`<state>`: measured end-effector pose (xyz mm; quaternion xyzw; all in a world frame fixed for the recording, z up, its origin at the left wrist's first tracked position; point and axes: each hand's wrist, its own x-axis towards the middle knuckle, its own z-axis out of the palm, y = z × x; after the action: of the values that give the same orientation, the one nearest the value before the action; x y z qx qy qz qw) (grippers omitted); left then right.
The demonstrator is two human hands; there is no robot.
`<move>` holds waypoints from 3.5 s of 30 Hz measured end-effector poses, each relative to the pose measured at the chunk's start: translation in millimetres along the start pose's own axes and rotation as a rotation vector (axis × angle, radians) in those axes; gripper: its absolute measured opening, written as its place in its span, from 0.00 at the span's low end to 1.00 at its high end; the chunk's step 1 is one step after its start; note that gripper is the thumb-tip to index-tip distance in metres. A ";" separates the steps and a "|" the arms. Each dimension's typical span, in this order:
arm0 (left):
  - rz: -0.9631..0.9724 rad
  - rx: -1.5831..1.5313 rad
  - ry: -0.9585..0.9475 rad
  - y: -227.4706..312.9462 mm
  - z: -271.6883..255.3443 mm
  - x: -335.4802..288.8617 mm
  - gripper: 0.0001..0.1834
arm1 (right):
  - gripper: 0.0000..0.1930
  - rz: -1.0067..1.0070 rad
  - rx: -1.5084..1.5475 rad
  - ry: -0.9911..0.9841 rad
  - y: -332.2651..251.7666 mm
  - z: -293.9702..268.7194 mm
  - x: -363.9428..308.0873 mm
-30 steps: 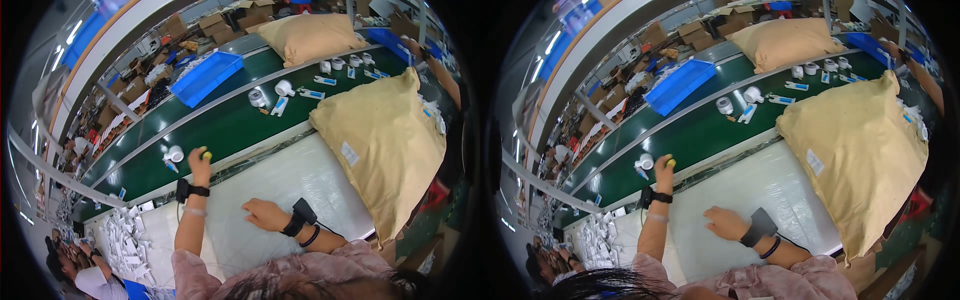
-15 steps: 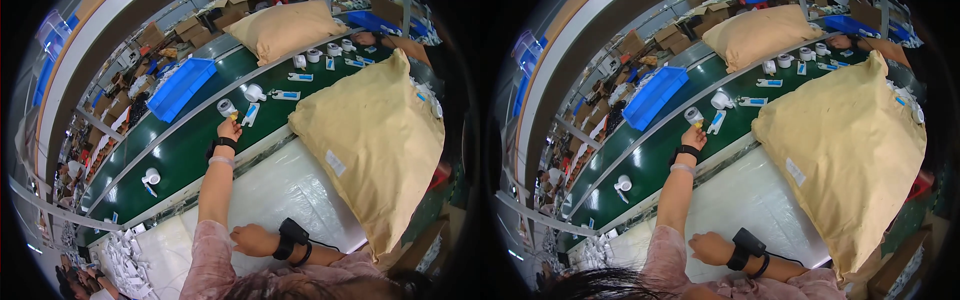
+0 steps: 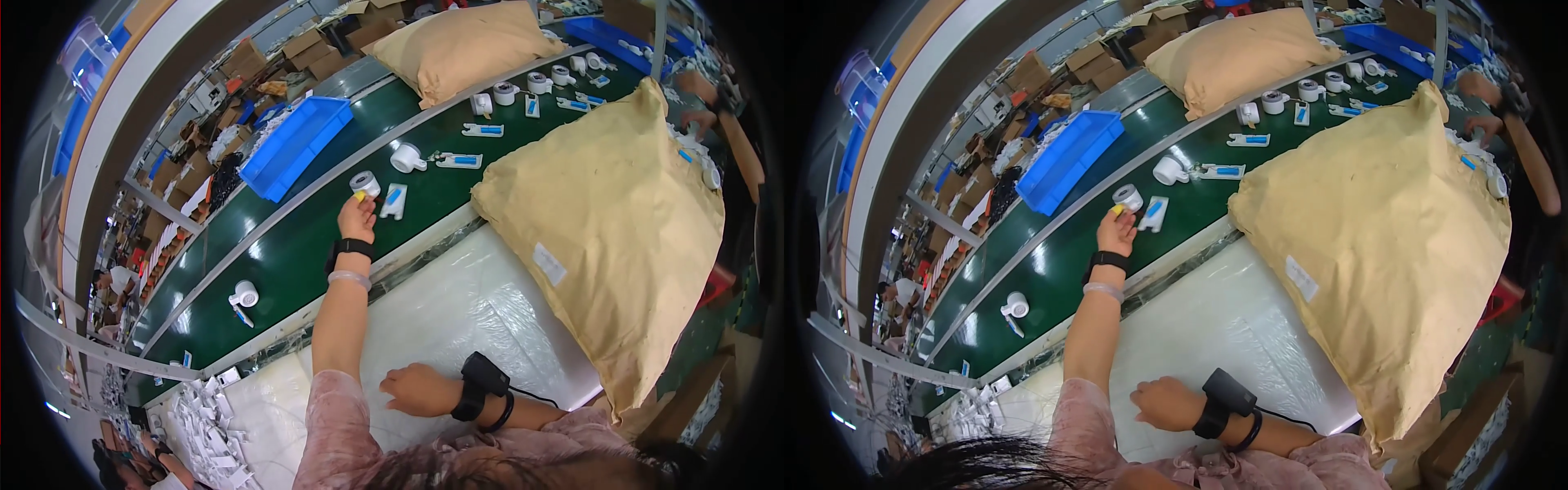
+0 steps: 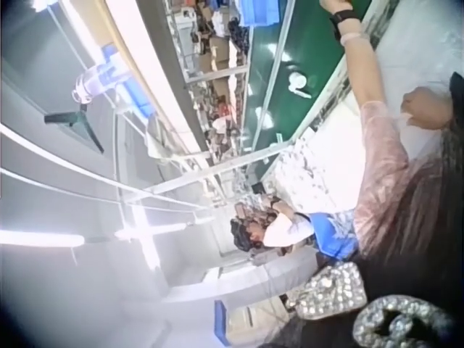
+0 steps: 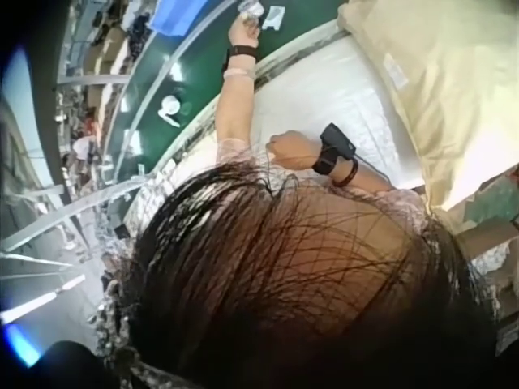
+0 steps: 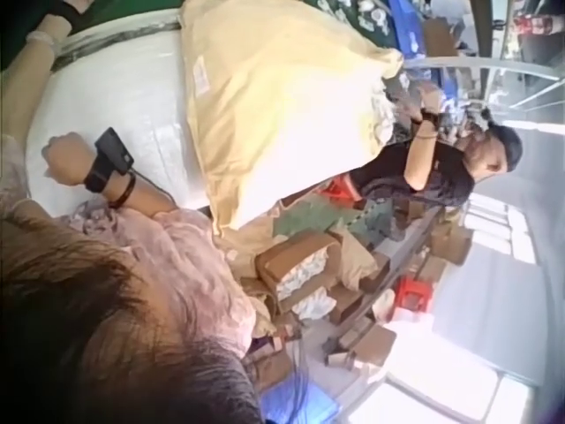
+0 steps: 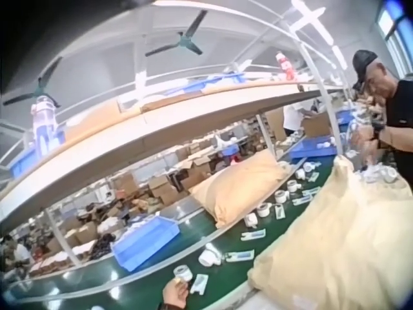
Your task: Assembling and inspecting small electronic components on a production line.
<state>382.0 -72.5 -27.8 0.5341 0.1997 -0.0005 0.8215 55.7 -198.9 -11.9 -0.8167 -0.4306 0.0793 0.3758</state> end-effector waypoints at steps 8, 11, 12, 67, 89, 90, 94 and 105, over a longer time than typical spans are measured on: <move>0.105 0.282 -0.672 57.9 -54.3 -117.9 0.18 | 0.17 0.060 0.221 0.748 -1.8 -42.6 5.2; -0.031 0.436 -0.735 74.4 -59.2 -202.4 0.25 | 0.25 0.056 0.025 0.917 -6.0 -61.7 2.0; -0.084 0.493 -0.752 77.4 -70.4 -219.6 0.28 | 0.27 0.039 0.022 0.904 -9.0 -61.8 3.4; 0.053 0.500 -0.444 20.4 -147.2 -336.0 0.13 | 0.13 -0.125 0.505 -0.283 16.1 -76.2 -5.3; -0.026 0.030 -0.363 -25.5 -140.7 -336.4 0.17 | 0.09 0.397 0.957 0.191 -5.3 -62.5 -3.8; -0.030 0.028 -0.359 -25.2 -140.9 -337.2 0.17 | 0.11 0.404 0.966 0.124 -4.1 -64.2 -4.9; 0.011 0.056 -0.398 -22.2 -142.1 -337.6 0.18 | 0.14 0.356 0.993 0.032 -10.1 -59.9 -8.2; 0.044 -0.041 -0.323 -22.7 -141.9 -340.5 0.22 | 0.12 0.009 -0.024 0.493 -25.5 -38.0 -13.9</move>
<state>17.3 -30.1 14.6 0.5147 0.0533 -0.0641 0.8533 47.9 -221.4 29.5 -0.8177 -0.3232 -0.1256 0.4595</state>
